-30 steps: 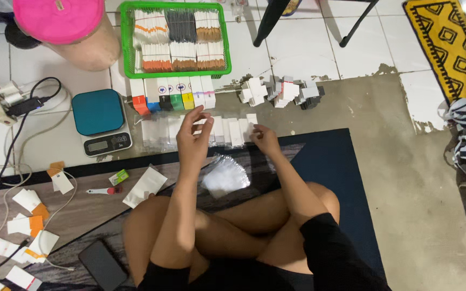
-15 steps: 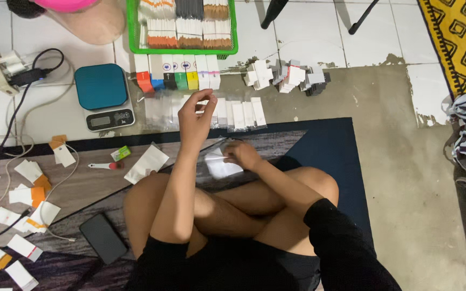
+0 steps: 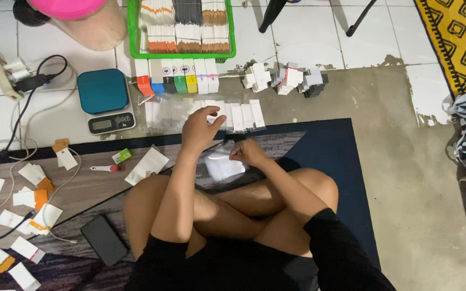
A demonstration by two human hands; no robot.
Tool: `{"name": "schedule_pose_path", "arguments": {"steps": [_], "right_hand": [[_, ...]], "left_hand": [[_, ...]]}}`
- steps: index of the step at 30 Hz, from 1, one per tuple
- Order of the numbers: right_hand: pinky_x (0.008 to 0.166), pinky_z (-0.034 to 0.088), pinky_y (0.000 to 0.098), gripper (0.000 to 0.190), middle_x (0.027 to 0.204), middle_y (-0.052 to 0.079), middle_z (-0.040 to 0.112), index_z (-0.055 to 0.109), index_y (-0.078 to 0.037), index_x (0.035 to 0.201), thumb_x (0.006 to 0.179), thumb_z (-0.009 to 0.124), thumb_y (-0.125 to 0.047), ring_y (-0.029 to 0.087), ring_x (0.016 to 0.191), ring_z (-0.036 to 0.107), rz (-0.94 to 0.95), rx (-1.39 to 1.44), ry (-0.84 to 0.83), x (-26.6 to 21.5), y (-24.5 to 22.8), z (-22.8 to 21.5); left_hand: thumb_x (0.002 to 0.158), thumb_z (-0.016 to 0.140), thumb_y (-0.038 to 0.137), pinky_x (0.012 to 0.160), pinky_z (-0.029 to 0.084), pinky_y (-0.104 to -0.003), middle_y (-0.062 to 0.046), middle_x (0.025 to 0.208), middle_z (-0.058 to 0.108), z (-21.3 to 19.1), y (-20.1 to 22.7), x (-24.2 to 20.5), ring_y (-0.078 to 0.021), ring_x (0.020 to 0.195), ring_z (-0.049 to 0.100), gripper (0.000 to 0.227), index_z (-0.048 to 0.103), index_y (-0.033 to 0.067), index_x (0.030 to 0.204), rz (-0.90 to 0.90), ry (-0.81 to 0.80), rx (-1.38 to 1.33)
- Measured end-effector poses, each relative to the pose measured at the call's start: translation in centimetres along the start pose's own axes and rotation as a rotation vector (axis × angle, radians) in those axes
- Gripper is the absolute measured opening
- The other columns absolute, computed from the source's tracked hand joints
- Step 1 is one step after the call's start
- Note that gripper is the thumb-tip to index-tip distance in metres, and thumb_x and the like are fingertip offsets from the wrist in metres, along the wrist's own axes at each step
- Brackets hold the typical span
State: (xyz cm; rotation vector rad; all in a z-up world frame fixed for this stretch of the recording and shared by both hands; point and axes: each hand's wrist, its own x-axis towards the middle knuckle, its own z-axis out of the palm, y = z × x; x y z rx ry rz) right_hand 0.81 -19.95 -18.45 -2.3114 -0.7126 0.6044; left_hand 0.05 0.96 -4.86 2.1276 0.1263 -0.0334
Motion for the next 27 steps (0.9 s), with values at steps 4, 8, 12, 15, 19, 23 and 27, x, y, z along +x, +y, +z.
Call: {"name": "schedule_pose_path", "arguments": {"steps": [4,8,12,15,19,23,27], "right_hand": [[0.063,0.051,0.0397,0.012,0.074,0.009,0.072,0.077,-0.014,0.080,0.074,0.080,-0.024,0.033,0.073,0.070,0.003,-0.003,-0.014,0.5,0.3,0.0],[0.062,0.051,0.0387,0.014,0.073,0.007,0.072,0.077,-0.019,0.078,0.079,0.075,-0.033,0.030,0.074,0.070,-0.013,0.046,-0.065,1.1,1.7,0.5],[0.061,0.051,0.0353,0.013,0.069,0.008,0.070,0.076,-0.018,0.075,0.080,0.073,-0.030,0.027,0.069,0.069,-0.064,0.136,-0.047,1.5,2.0,0.3],[0.065,0.049,0.0362,0.013,0.071,0.012,0.069,0.076,-0.010,0.080,0.081,0.072,-0.023,0.026,0.069,0.066,-0.097,0.296,-0.013,2.9,5.7,1.9],[0.064,0.050,0.0348,0.010,0.072,0.011,0.070,0.077,-0.011,0.081,0.079,0.075,-0.020,0.027,0.071,0.068,-0.148,0.338,0.024,1.8,2.6,-1.4],[0.067,0.047,0.0316,0.012,0.071,0.008,0.066,0.074,-0.006,0.083,0.086,0.073,-0.017,0.021,0.069,0.061,-0.119,0.532,-0.035,1.3,1.3,-4.1],[0.062,0.043,0.0215,0.021,0.068,0.000,0.066,0.070,-0.005,0.080,0.096,0.064,-0.017,0.009,0.061,0.056,-0.054,0.816,-0.106,1.3,1.5,-5.5]], "left_hand": [[0.094,0.066,0.034,0.062,0.059,-0.040,-0.014,0.106,0.070,0.0,0.0,0.2,-0.0302,0.085,0.071,0.036,0.067,0.0080,0.119,-0.004,-0.016,0.051],[0.094,0.064,0.035,0.065,0.059,-0.042,-0.014,0.109,0.069,-0.3,0.1,0.2,-0.0311,0.089,0.070,0.037,0.066,0.0092,0.120,-0.024,-0.045,0.089],[0.096,0.061,0.032,0.069,0.059,-0.045,-0.016,0.110,0.069,-0.7,1.3,-0.2,-0.0322,0.091,0.070,0.037,0.064,0.0069,0.123,-0.035,-0.088,0.105],[0.095,0.062,0.033,0.071,0.058,-0.044,-0.016,0.110,0.069,-0.2,0.5,0.0,-0.0324,0.092,0.070,0.037,0.064,0.0070,0.122,-0.057,-0.103,0.118],[0.094,0.062,0.031,0.073,0.057,-0.048,-0.020,0.113,0.068,-1.2,2.1,-0.8,-0.0363,0.093,0.069,0.038,0.065,0.0040,0.122,-0.083,-0.167,0.143],[0.083,0.071,0.017,0.105,0.038,-0.058,-0.026,0.131,0.058,-1.8,2.7,-1.1,-0.0480,0.125,0.050,0.055,0.057,0.0022,0.134,-0.022,-0.528,0.092],[0.086,0.068,0.008,0.098,0.044,-0.058,-0.026,0.113,0.068,-0.3,2.4,-1.0,-0.0479,0.117,0.056,0.043,0.061,-0.0007,0.128,-0.019,-0.501,0.016]]}}
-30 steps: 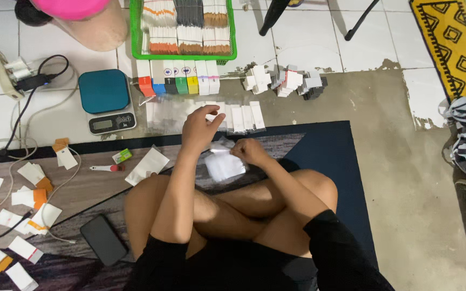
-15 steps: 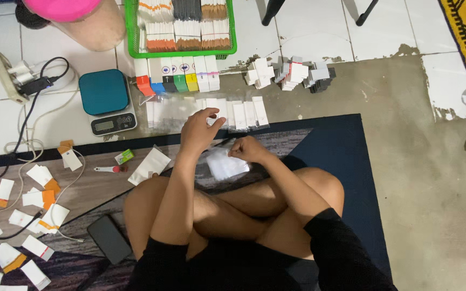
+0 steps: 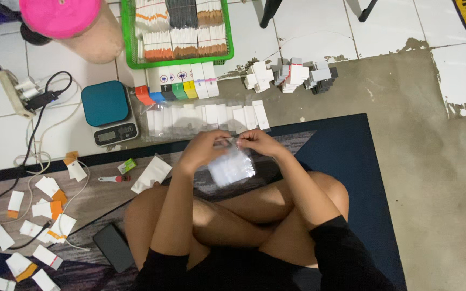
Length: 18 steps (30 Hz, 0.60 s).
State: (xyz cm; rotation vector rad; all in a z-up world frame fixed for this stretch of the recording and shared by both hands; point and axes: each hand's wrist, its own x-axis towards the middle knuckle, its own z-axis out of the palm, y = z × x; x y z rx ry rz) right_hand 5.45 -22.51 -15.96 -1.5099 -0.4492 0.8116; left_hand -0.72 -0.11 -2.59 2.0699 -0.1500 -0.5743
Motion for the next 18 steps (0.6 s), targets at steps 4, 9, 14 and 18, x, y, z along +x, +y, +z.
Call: {"name": "schedule_pose_path", "arguments": {"steps": [4,9,14,18], "right_hand": [[0.064,0.042,0.0180,0.020,0.071,-0.007,0.064,0.068,-0.008,0.080,0.097,0.062,-0.017,0.002,0.066,0.053,-0.012,0.052,0.010,-0.9,-4.0,0.8],[0.080,0.057,0.0369,0.033,0.108,0.010,0.070,0.062,-0.002,0.122,0.092,0.070,-0.014,0.016,0.092,0.066,-0.195,0.261,0.008,-0.6,-3.4,0.7],[0.069,0.054,0.0295,0.023,0.088,0.011,0.071,0.068,0.001,0.106,0.090,0.072,-0.016,0.015,0.076,0.064,-0.251,0.225,0.277,0.1,-2.5,1.6],[0.059,0.044,0.0194,0.020,0.060,0.004,0.065,0.074,-0.004,0.083,0.097,0.064,-0.014,0.006,0.058,0.053,-0.237,0.015,0.475,0.3,-2.5,1.9]], "left_hand": [[0.094,0.060,0.012,0.088,0.052,-0.049,-0.021,0.102,0.072,0.0,-0.3,1.0,-0.0405,0.104,0.066,0.024,0.071,0.0030,0.113,-0.025,0.169,0.073],[0.096,0.063,0.023,0.068,0.056,-0.038,-0.015,0.082,0.074,0.3,-1.0,1.5,-0.0325,0.085,0.071,0.020,0.077,0.0094,0.099,0.030,0.241,-0.010],[0.095,0.063,0.023,0.068,0.056,-0.035,-0.013,0.082,0.075,1.0,1.0,1.1,-0.0275,0.083,0.073,0.019,0.077,0.0095,0.093,0.001,0.213,-0.084],[0.101,0.055,0.017,0.065,0.059,-0.037,-0.022,0.087,0.073,2.1,0.3,2.0,-0.0323,0.080,0.071,0.025,0.073,0.0014,0.107,0.012,0.242,-0.194]]}}
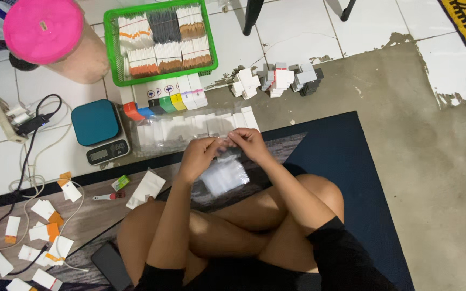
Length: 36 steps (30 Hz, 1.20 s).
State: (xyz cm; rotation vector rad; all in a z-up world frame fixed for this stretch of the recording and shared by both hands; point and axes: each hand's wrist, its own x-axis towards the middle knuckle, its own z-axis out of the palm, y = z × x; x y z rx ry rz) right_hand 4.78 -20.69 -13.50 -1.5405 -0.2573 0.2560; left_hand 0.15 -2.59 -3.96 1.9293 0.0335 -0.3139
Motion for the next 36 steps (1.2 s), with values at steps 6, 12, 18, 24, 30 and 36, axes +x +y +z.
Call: {"name": "schedule_pose_path", "arguments": {"steps": [6,12,18,24,30,36], "right_hand": [[0.056,0.040,0.0205,0.006,0.062,0.006,0.068,0.076,-0.004,0.088,0.090,0.075,-0.010,0.005,0.060,0.049,-0.089,0.001,0.125,0.4,-1.1,0.2],[0.053,0.039,0.0203,0.031,0.056,0.000,0.061,0.073,-0.008,0.071,0.099,0.063,-0.017,0.006,0.058,0.045,-0.007,-0.041,0.153,1.0,5.1,-0.5],[0.063,0.045,0.0237,0.005,0.065,0.006,0.069,0.075,-0.004,0.088,0.089,0.071,-0.006,0.007,0.066,0.053,-0.085,0.034,0.171,0.3,-2.9,1.2],[0.061,0.042,0.0217,0.007,0.060,0.003,0.063,0.074,-0.004,0.084,0.091,0.072,-0.006,0.005,0.064,0.050,-0.040,0.085,0.228,0.1,-1.3,0.6],[0.066,0.049,0.0267,0.005,0.071,0.008,0.072,0.076,-0.004,0.090,0.088,0.074,-0.008,0.010,0.068,0.058,-0.005,0.028,0.044,0.4,0.5,0.7],[0.068,0.050,0.0251,0.003,0.071,0.008,0.072,0.076,-0.003,0.085,0.082,0.077,-0.003,0.009,0.072,0.060,0.054,0.040,0.070,0.1,-1.2,0.8]], "left_hand": [[0.092,0.069,0.012,0.067,0.060,-0.031,-0.018,0.092,0.073,2.3,-3.3,1.5,-0.0222,0.079,0.070,0.014,0.076,0.0063,0.103,-0.024,0.196,-0.250],[0.094,0.067,0.020,0.050,0.053,-0.026,-0.011,0.058,0.065,3.9,-7.4,3.2,-0.0129,0.059,0.061,0.019,0.078,0.0108,0.082,-0.008,0.288,-0.231],[0.085,0.074,0.011,0.060,0.058,-0.030,-0.014,0.082,0.074,2.6,-3.2,2.0,-0.0176,0.070,0.069,0.011,0.077,0.0077,0.096,-0.029,0.331,-0.276],[0.084,0.079,0.017,0.060,0.060,-0.031,-0.015,0.082,0.074,2.9,-3.2,2.0,-0.0196,0.068,0.071,0.012,0.078,0.0078,0.091,-0.078,0.380,-0.334],[0.093,0.068,0.014,0.072,0.061,-0.034,-0.020,0.089,0.073,2.9,-2.4,1.9,-0.0218,0.080,0.069,0.016,0.075,0.0023,0.101,-0.040,0.435,-0.454],[0.089,0.073,0.016,0.070,0.062,-0.033,-0.018,0.087,0.072,2.5,-1.6,1.5,-0.0184,0.075,0.067,0.018,0.075,0.0021,0.101,-0.097,0.473,-0.554]]}}
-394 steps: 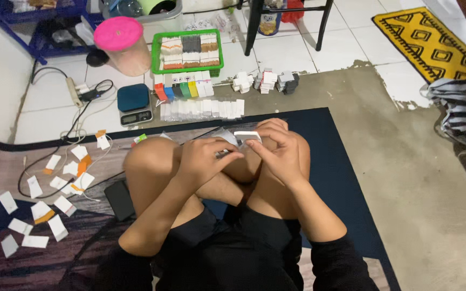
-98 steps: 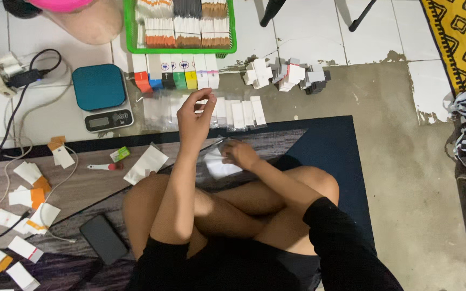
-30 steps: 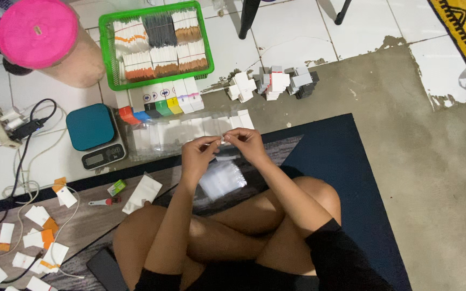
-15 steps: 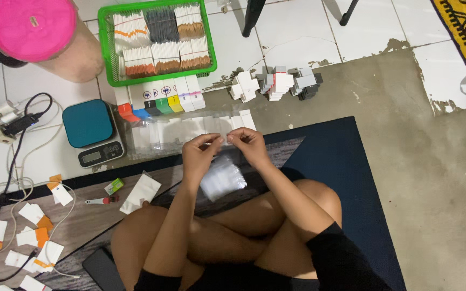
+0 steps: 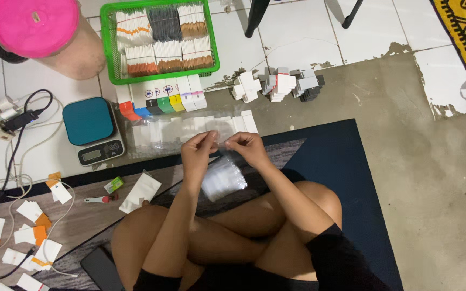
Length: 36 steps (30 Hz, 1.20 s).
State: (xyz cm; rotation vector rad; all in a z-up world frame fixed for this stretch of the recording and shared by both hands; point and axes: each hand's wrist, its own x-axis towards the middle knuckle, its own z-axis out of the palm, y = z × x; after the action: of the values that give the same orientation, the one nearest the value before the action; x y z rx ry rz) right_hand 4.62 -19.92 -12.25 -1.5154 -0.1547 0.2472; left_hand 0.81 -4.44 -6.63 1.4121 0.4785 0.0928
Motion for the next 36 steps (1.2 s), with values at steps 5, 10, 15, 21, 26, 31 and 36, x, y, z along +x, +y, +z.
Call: {"name": "schedule_pose_path", "arguments": {"steps": [5,10,15,21,26,31,36], "right_hand": [[0.064,0.050,0.0253,0.008,0.066,0.007,0.071,0.077,-0.007,0.082,0.088,0.075,-0.011,0.009,0.069,0.059,-0.025,-0.081,0.006,-0.3,-0.4,0.5],[0.068,0.051,0.0264,0.004,0.068,0.006,0.071,0.076,-0.004,0.088,0.085,0.076,-0.006,0.008,0.070,0.058,-0.026,-0.041,0.023,-0.6,-1.4,1.2],[0.062,0.048,0.0211,0.014,0.068,0.005,0.072,0.077,-0.008,0.081,0.092,0.071,-0.013,0.006,0.070,0.058,0.017,-0.057,0.056,0.1,2.6,-0.6],[0.075,0.054,0.0249,0.011,0.078,0.006,0.074,0.077,-0.005,0.093,0.082,0.077,-0.005,0.007,0.078,0.063,0.045,0.014,0.025,0.0,0.9,0.4],[0.079,0.053,0.0383,0.018,0.091,0.015,0.073,0.074,-0.006,0.103,0.089,0.074,-0.017,0.023,0.088,0.067,0.078,-0.092,0.025,0.2,-2.5,-0.2],[0.078,0.054,0.0503,0.035,0.102,0.025,0.069,0.068,0.002,0.114,0.096,0.068,-0.028,0.040,0.095,0.067,0.037,-0.520,0.262,7.2,1.0,-5.4],[0.083,0.057,0.0511,0.037,0.105,0.016,0.070,0.067,-0.003,0.120,0.088,0.072,-0.022,0.034,0.100,0.069,0.165,-1.173,0.328,15.4,4.2,-7.4]], "left_hand": [[0.084,0.078,0.013,0.065,0.063,-0.031,-0.019,0.081,0.072,-0.6,-2.6,1.2,-0.0190,0.070,0.069,0.017,0.075,0.0003,0.095,0.021,0.047,0.006],[0.091,0.070,0.014,0.072,0.062,-0.036,-0.021,0.090,0.072,0.3,0.5,-0.1,-0.0211,0.075,0.068,0.020,0.073,-0.0015,0.103,-0.006,0.005,-0.033],[0.087,0.075,0.015,0.066,0.062,-0.032,-0.019,0.088,0.071,-0.2,-1.6,0.5,-0.0212,0.070,0.071,0.024,0.071,-0.0022,0.103,-0.071,-0.010,-0.069],[0.088,0.072,0.014,0.071,0.062,-0.032,-0.017,0.092,0.072,0.2,-0.8,0.4,-0.0202,0.073,0.071,0.018,0.073,0.0015,0.101,-0.050,0.044,-0.067],[0.085,0.076,0.011,0.068,0.061,-0.032,-0.016,0.086,0.072,0.2,0.1,0.3,-0.0202,0.073,0.071,0.015,0.074,0.0008,0.095,0.024,0.052,-0.079],[0.083,0.078,0.010,0.071,0.059,-0.032,-0.014,0.084,0.071,-0.2,-0.4,1.9,-0.0193,0.076,0.070,0.015,0.073,0.0005,0.093,0.114,0.085,-0.153],[0.083,0.077,0.011,0.064,0.056,-0.025,-0.010,0.076,0.070,-1.6,0.3,2.7,-0.0123,0.069,0.065,0.011,0.073,0.0052,0.093,0.143,0.112,-0.171]]}}
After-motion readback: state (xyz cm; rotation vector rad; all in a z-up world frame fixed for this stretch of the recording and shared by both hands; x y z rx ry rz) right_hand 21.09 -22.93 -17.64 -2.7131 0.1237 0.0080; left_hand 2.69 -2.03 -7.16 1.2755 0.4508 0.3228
